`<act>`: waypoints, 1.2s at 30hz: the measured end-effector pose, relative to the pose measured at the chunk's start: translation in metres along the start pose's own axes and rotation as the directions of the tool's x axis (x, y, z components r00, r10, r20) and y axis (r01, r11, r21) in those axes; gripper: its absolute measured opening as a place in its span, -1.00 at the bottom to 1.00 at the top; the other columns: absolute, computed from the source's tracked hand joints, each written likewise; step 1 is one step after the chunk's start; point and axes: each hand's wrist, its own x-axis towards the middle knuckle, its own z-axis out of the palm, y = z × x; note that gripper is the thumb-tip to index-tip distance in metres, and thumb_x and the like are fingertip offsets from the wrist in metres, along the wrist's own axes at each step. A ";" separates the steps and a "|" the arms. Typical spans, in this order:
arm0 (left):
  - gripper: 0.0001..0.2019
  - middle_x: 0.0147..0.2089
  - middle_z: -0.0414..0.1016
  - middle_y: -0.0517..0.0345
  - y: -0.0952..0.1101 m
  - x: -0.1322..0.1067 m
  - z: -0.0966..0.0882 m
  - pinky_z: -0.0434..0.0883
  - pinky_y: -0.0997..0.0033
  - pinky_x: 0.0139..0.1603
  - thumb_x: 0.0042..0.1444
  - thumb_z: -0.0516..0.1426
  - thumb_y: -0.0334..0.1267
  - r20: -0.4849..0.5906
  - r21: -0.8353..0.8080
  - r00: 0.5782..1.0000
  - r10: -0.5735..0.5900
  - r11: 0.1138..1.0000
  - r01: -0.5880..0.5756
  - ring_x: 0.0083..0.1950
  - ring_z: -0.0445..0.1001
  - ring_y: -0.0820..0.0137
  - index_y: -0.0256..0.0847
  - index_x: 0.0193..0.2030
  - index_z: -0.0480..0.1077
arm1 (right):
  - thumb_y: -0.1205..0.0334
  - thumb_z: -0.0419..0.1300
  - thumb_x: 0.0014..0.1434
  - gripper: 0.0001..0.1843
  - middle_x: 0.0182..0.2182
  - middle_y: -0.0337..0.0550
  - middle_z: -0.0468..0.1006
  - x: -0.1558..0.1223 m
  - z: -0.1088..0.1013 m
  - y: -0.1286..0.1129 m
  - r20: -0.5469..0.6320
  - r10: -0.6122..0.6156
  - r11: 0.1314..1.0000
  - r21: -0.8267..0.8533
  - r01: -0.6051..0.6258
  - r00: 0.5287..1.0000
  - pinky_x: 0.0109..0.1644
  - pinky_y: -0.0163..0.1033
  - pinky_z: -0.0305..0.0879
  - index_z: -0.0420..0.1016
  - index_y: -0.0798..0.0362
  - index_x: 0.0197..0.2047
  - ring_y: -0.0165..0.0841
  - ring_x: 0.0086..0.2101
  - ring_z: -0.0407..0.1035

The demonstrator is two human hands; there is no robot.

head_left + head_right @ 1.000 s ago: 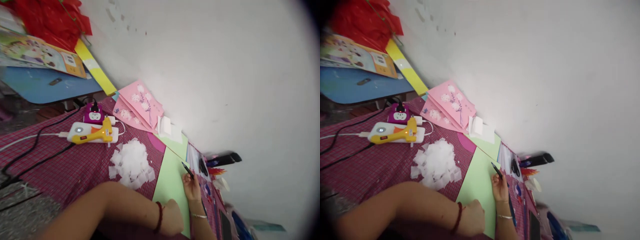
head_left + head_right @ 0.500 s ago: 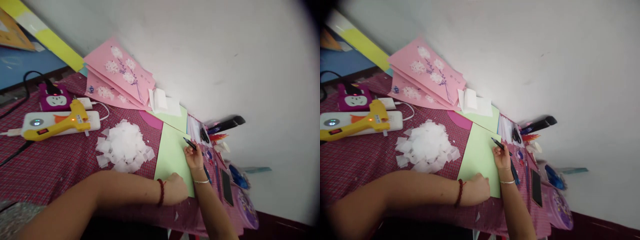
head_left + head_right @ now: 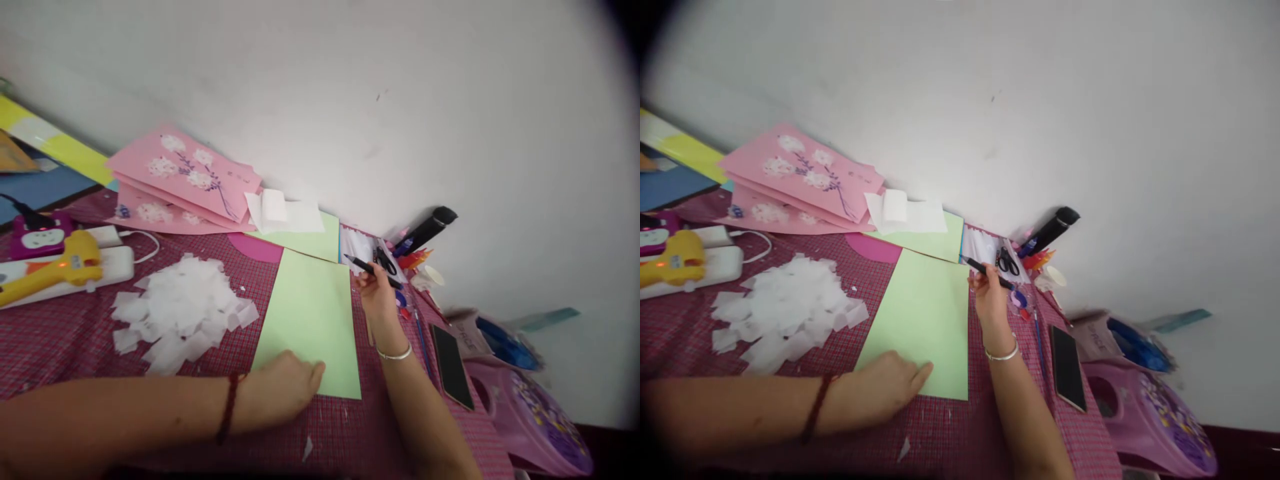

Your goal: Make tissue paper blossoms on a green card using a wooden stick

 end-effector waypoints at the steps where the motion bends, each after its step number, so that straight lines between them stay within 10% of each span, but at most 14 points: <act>1: -0.49 -0.35 0.49 0.05 0.000 -0.004 0.001 0.26 0.33 -0.53 0.10 0.10 -0.46 -0.001 -0.005 1.000 -0.006 1.000 0.006 -0.44 0.48 0.28 -0.44 0.22 0.19 | 0.06 0.37 -0.07 -0.72 -0.64 -0.45 0.38 0.003 0.000 -0.004 0.005 -0.033 0.999 -0.025 0.034 0.999 -0.34 -0.32 0.41 0.42 -0.01 -0.35 -0.54 -0.61 0.25; 9: -0.77 -0.25 0.46 0.11 -0.010 -0.015 -0.006 0.30 0.37 -0.37 0.17 0.07 -0.38 0.100 -0.132 0.994 -0.048 0.989 0.061 -0.37 0.40 0.35 -0.21 -0.02 0.27 | 0.06 0.33 0.01 -0.73 -0.65 -0.43 0.34 -0.014 -0.010 0.026 -0.011 -0.074 0.978 -0.198 0.070 0.997 -0.36 -0.27 0.38 0.40 0.02 -0.34 -0.52 -0.61 0.21; 18: -0.86 -0.21 0.43 0.23 -0.030 -0.021 0.026 0.13 0.56 -0.49 0.10 0.04 -0.41 0.116 -0.344 0.981 -0.157 0.920 0.188 -0.46 0.25 0.54 -0.14 -0.20 0.28 | 0.04 0.26 0.08 -0.78 -0.61 -0.38 0.32 -0.010 -0.013 0.041 0.021 -0.180 0.906 -0.385 0.174 0.983 -0.42 -0.24 0.32 0.41 0.00 -0.33 -0.44 -0.59 0.24; 24: -0.85 -0.45 0.39 0.33 -0.026 -0.017 0.027 0.08 0.59 -0.54 0.16 -0.05 -0.50 0.203 -0.501 0.941 -0.272 0.797 0.338 -0.47 0.32 0.55 -0.16 -0.29 0.21 | 0.06 0.24 0.11 -0.80 -0.57 -0.35 0.34 -0.011 -0.015 0.042 0.023 -0.174 0.872 -0.460 0.165 0.984 -0.46 -0.24 0.25 0.42 -0.01 -0.30 -0.41 -0.57 0.25; 36: -0.88 -0.31 0.43 0.27 -0.026 -0.017 0.016 0.00 0.41 -0.53 0.12 0.18 -0.41 0.193 -0.291 0.977 -0.092 0.945 0.147 -0.47 0.28 0.53 -0.19 -0.37 0.29 | 0.08 0.24 0.13 -0.82 -0.54 -0.31 0.38 -0.010 -0.018 0.041 0.080 -0.137 0.838 -0.523 0.159 0.987 -0.44 -0.24 0.22 0.44 0.00 -0.27 -0.38 -0.53 0.27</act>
